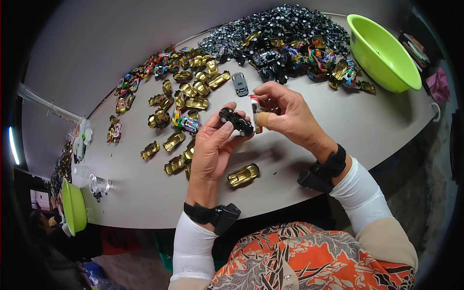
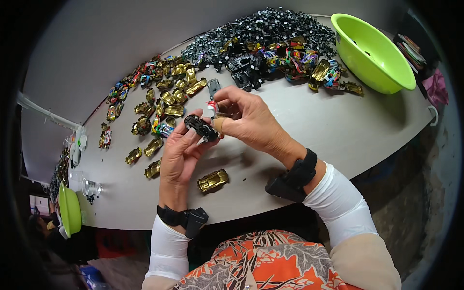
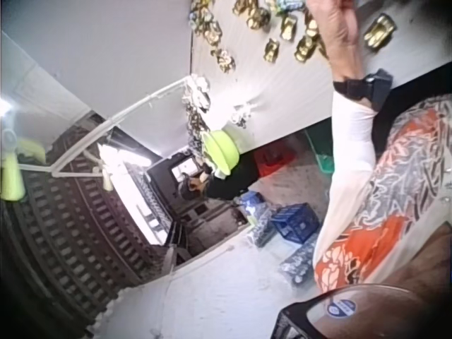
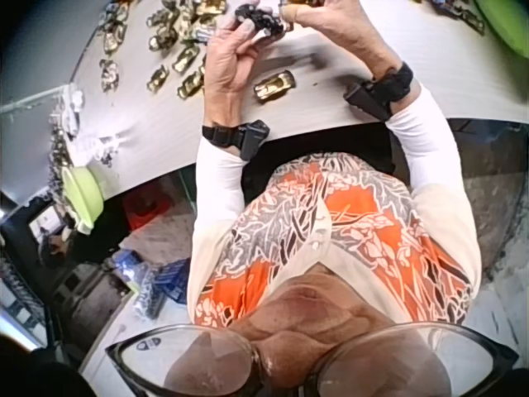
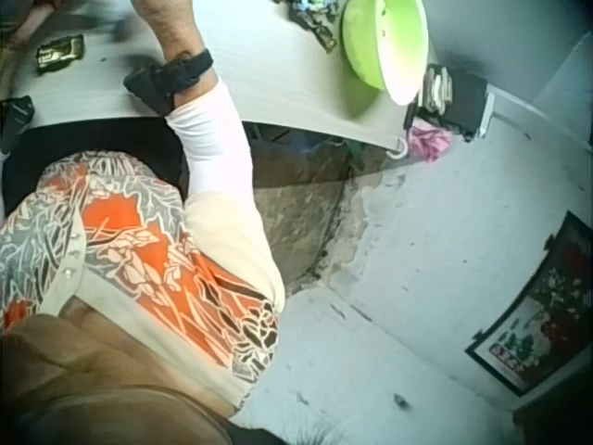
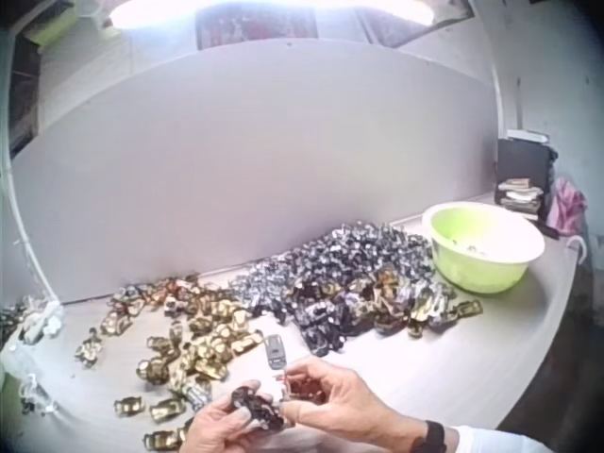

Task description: The person assembles small toy cars by hand, picking up black chassis and gold or multicolored bodies from a table. They fit the bodies onto the chassis, occasionally adjusting the fit, and place the completed cars back on the table among other finished units.

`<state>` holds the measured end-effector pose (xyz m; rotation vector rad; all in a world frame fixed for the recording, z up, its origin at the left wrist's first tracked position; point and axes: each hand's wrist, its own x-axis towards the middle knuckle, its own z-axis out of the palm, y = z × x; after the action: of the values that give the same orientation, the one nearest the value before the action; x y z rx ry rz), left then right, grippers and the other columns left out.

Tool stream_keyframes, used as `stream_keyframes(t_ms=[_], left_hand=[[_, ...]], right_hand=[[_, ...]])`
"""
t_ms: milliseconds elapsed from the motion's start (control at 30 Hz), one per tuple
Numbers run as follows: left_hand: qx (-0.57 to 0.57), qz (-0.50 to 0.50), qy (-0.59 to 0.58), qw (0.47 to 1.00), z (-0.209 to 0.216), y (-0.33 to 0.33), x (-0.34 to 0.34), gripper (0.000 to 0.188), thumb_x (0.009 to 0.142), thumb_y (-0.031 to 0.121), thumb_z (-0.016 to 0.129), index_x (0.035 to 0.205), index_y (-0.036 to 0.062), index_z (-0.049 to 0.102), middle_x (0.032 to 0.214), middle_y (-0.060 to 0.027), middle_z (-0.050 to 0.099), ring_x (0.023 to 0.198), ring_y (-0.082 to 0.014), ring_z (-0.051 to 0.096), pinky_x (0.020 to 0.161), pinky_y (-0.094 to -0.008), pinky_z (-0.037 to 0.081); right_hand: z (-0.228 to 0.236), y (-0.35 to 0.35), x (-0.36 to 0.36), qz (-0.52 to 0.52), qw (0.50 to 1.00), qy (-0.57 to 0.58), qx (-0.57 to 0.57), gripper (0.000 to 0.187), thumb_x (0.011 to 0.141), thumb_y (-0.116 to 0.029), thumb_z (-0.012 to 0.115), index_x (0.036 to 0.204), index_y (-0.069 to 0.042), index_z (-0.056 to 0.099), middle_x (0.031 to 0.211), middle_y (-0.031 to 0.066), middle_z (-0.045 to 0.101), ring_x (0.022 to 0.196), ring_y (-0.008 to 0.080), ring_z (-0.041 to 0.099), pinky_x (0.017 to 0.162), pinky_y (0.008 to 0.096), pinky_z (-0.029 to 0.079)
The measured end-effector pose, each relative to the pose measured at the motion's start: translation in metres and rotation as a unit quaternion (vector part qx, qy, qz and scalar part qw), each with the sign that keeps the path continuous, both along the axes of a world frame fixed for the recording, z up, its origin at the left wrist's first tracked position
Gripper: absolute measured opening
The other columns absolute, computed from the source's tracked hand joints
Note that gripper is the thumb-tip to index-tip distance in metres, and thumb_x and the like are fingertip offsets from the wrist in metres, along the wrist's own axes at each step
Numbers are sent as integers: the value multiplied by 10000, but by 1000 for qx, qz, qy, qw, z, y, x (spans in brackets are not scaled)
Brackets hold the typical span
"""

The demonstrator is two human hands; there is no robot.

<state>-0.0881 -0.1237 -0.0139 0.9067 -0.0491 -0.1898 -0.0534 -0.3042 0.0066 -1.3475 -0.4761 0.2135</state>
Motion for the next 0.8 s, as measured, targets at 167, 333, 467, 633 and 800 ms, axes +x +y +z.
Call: stream_keyframes(t_ms=[167,333,467,633,800], left_hand=[[-3,-3,-3,1000,1,-3,-1,466,819,87,614,1230,-36,431,1077,-146,577,973,-231,596,824,-404,539],[19,-6,-13,1000,1,-5,-3,458,819,83,612,1229,-35,444,1082,-134,578,966,-219,597,820,-400,540],[43,-8,-7,999,2,-4,-4,449,812,63,614,1224,-31,463,1086,-112,580,954,-200,599,803,-379,546],[74,-10,-18,997,6,-7,-7,452,794,23,616,1219,-29,472,1073,-108,583,929,-170,603,779,-324,551],[90,7,-19,996,3,-6,-7,438,782,1,624,1199,-32,494,1007,-95,606,874,-148,608,735,-288,552]], right_hand=[[1,3,-6,0,1000,-29,-9,320,765,-23,645,1060,-21,521,828,-22,548,712,18,501,622,183,447],[0,4,-7,-15,998,-56,-36,308,755,-8,627,1043,-18,522,800,-26,520,672,18,460,600,176,416],[-2,2,-7,-50,976,-165,-135,279,728,15,573,998,-4,507,778,58,563,676,87,558,602,234,474],[-7,7,-8,-54,964,-214,-150,330,707,8,574,1032,-2,516,800,38,532,635,77,480,569,211,410],[-10,8,-5,-50,957,-246,-148,349,683,-14,600,1028,-12,549,813,30,526,630,79,453,566,217,381]])
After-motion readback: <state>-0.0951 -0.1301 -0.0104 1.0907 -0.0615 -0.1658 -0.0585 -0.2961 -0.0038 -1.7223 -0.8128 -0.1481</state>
